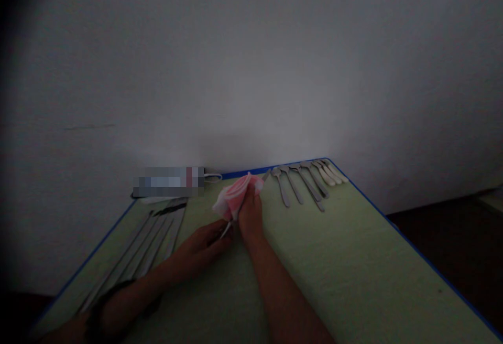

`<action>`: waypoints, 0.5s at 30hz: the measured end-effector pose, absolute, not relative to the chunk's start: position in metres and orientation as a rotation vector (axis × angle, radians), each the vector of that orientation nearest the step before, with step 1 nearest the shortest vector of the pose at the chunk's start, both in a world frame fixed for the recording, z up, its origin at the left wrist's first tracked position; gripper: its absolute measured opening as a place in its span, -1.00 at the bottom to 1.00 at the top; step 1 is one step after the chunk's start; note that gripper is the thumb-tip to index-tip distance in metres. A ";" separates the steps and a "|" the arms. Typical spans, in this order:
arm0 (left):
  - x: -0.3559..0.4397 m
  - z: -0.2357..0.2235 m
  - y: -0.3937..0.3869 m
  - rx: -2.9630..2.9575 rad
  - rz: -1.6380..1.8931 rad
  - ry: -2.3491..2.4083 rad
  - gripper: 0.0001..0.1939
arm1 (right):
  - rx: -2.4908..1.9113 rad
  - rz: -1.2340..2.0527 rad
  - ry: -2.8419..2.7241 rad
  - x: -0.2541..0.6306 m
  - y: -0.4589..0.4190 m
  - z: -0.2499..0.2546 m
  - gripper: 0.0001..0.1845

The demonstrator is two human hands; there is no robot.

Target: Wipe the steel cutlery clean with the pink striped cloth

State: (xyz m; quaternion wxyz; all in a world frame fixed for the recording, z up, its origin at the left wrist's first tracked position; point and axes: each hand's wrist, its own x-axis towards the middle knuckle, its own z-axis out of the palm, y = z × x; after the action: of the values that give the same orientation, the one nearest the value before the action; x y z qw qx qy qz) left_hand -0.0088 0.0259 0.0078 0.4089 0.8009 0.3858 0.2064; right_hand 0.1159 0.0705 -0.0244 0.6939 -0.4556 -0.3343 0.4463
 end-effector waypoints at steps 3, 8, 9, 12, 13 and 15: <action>-0.007 0.008 0.022 2.056 0.471 1.067 -0.74 | -1.058 1.038 -0.620 0.120 0.077 -0.027 -0.39; -0.006 0.004 0.021 1.973 0.460 1.194 -0.54 | -1.038 1.073 -0.531 0.120 0.079 -0.029 -0.39; -0.006 0.004 0.021 1.958 0.458 1.198 -0.52 | -1.020 1.088 -0.565 0.120 0.078 -0.030 -0.41; -0.006 0.003 0.022 1.924 0.467 1.192 -0.52 | -0.967 1.138 -0.707 0.120 0.074 -0.030 -0.48; -0.006 0.003 0.023 1.923 0.474 1.180 -0.53 | -0.960 1.155 -0.742 0.119 0.074 -0.031 -0.49; -0.006 0.002 0.024 1.947 0.471 1.144 -0.54 | -0.946 1.190 -0.763 0.118 0.074 -0.032 -0.51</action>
State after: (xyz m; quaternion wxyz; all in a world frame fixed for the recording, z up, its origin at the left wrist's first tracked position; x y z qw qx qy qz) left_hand -0.0060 0.0238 0.0022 0.4055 0.7714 0.4535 0.1867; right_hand 0.1182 0.0735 -0.0325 0.6597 -0.4179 -0.3370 0.5259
